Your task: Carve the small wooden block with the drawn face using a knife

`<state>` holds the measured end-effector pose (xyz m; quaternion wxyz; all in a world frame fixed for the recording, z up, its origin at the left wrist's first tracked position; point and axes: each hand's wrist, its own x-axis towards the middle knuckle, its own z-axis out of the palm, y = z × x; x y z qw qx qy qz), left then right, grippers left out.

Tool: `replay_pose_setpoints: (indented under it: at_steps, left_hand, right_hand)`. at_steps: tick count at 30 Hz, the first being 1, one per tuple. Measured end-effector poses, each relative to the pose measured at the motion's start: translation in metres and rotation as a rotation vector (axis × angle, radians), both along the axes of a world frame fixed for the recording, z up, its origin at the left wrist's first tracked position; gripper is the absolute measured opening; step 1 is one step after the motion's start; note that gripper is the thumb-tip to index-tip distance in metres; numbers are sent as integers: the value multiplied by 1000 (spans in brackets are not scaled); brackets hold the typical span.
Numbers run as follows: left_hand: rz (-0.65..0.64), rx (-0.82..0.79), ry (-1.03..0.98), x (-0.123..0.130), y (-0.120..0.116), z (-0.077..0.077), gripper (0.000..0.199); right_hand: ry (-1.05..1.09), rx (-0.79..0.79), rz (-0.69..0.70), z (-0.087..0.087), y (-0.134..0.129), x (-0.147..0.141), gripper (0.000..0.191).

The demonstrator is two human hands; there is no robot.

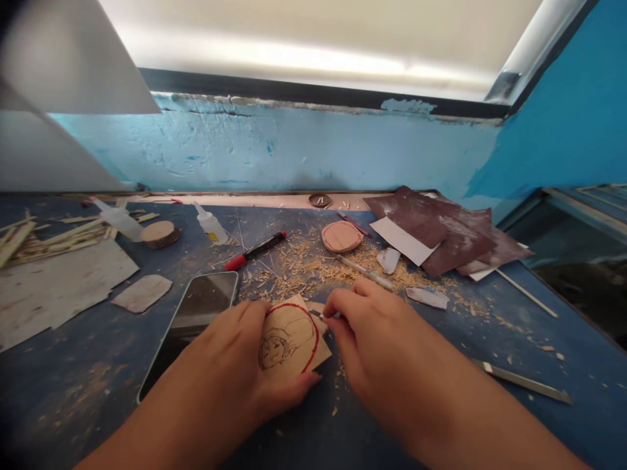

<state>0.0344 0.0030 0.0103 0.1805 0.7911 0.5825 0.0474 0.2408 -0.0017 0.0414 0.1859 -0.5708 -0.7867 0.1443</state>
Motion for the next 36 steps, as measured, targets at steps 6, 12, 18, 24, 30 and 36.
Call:
replay_pose_setpoints:
  at_steps: [6,12,18,24,30,36]
  left_hand:
    - [-2,11,-15,0,0,-2,54]
    - [18,-37,-19,1,0,1,53]
    - [20,-38,-38,3,2,3,51]
    - [46,-70,-65,3,5,5,54]
    - [51,-76,-49,3,6,5,52]
    - [29,-60,-58,2,4,4,53]
  right_hand:
    - [18,-1,17,-1,-3,-1,21]
    - [7,-5,14,-2,-2,-1,24]
    - [-20,-88,-30,-3,-2,-8,21]
    - [21,-82,-49,-5,-2,-13,20]
    - [24,-95,-31,-4,1,-10,20]
    - [28,-61,10,-3,-1,-5,25]
